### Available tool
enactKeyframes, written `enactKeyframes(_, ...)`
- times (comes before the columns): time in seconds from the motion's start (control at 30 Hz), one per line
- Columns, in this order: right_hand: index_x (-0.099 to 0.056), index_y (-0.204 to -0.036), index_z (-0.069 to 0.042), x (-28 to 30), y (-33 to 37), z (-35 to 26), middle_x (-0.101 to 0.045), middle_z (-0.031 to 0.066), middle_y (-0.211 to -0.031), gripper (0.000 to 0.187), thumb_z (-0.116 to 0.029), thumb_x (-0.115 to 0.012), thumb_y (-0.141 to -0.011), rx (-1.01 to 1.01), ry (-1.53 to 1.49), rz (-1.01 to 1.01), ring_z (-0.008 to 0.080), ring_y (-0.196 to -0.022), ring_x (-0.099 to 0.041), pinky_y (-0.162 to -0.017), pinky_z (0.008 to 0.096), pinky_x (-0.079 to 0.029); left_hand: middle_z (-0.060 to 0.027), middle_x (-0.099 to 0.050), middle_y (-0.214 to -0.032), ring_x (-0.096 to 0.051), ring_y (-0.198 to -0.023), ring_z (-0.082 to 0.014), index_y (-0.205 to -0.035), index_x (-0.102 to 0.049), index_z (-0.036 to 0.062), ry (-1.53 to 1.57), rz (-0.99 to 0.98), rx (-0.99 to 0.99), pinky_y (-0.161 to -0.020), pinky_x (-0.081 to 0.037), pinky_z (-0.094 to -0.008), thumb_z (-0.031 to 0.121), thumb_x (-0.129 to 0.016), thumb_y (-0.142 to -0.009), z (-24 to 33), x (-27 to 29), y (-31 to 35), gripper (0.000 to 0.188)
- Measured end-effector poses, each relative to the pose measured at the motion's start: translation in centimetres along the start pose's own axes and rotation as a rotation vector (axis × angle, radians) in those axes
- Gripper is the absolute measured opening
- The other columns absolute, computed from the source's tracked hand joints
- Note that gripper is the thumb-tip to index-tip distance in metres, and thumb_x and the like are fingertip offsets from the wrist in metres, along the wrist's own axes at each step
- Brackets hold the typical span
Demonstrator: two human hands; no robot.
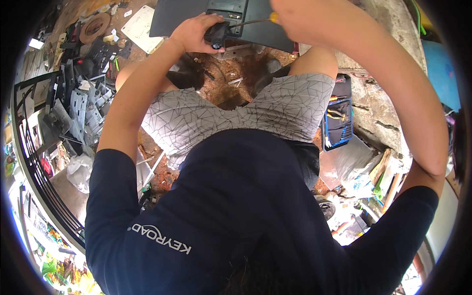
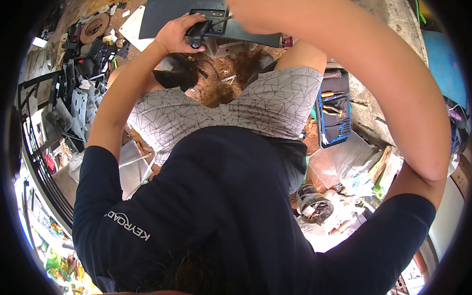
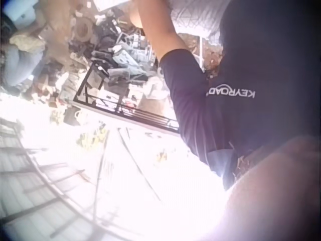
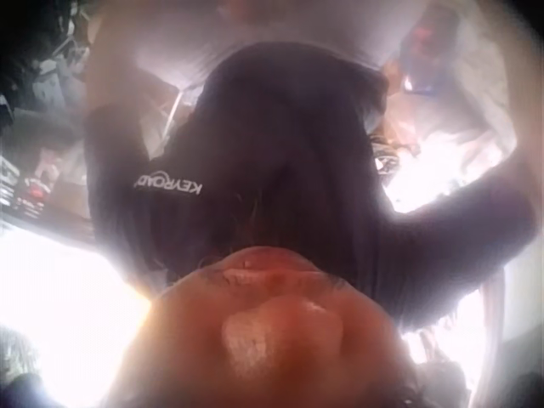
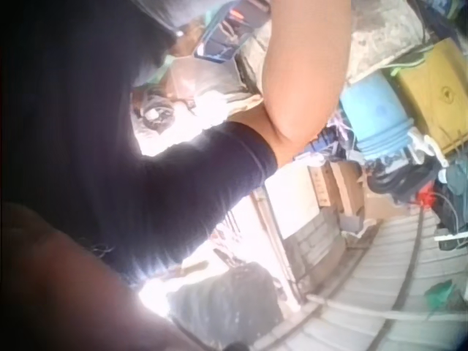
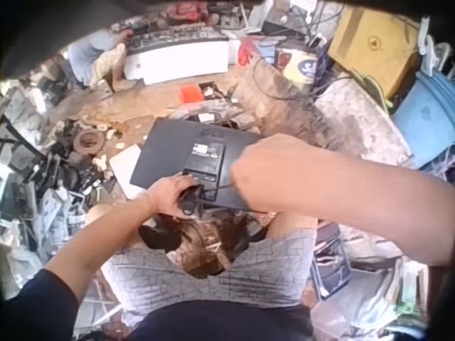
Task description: The person uses a screwdriver to remove screws from the back of a monitor, pries off the back casing by hand, and then removes internal circuit boards.
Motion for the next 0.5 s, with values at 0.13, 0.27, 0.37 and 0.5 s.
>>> enactKeyframes(0.13, -0.075, -0.082, -0.004, 3.3, -2.2, -3.4, -0.073, 0.0155, -0.085, 0.016, -0.011, -0.077, -0.068, 0.135, 0.108, -0.156, 0.0309, -0.081, -0.071, -0.069, 0.0411, -0.057, -0.0094, -0.061, -0.129, -0.061, -0.113, -0.033, -0.124, -0.058, 0.0073, -0.05, -0.111, 0.044, -0.099, -0.05, -0.0421, 0.061, -0.08, -0.064, 0.3, 0.4, 0.1, 0.083)
enactKeyframes(0.27, -0.072, -0.097, -0.002, 2.3, -3.0, -3.8, -0.072, 0.0177, -0.096, 0.025, -0.018, -0.071, -0.078, 0.064, 0.086, -0.182, 0.0316, -0.091, -0.07, -0.076, 0.0417, -0.055, -0.0109, -0.058, -0.136, -0.06, -0.115, -0.0348, -0.124, -0.058, 0.0072, -0.134, -0.092, -0.096, -0.108, -0.045, -0.0455, 0.068, -0.074, -0.066, -0.7, -1.6, 0.6, 0.086)
enactKeyframes(0.37, -0.07, -0.104, -0.006, -1.9, -2.6, -1.6, -0.071, 0.0145, -0.086, 0.025, -0.021, -0.066, -0.084, -0.013, 0.014, 0.067, 0.0349, -0.082, -0.07, -0.073, 0.0435, -0.056, -0.0108, -0.058, -0.136, -0.062, -0.113, -0.0374, -0.123, -0.059, 0.007, -0.117, -0.104, -0.032, -0.107, -0.045, -0.0455, 0.068, -0.075, -0.065, -0.3, -0.4, 0.7, 0.086)
enactKeyframes(0.5, -0.063, -0.109, -0.005, -10.4, 1.5, 0.6, -0.068, 0.0171, -0.082, 0.024, -0.023, -0.058, -0.093, -0.303, -0.222, 0.066, 0.037, -0.083, -0.067, -0.073, 0.0461, -0.053, -0.0102, -0.06, -0.131, -0.065, -0.106, -0.0339, -0.119, -0.059, 0.0052, -0.128, -0.14, 0.0, -0.107, -0.046, -0.0455, 0.052, -0.081, -0.065, -0.2, -0.2, -0.2, 0.075)
Point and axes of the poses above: each hand's wrist, its own y-axis away from the middle knuckle, its own x-axis out of the back of the hand, z = x × y, the point moved 4 cm from there along -y, towards the middle knuckle
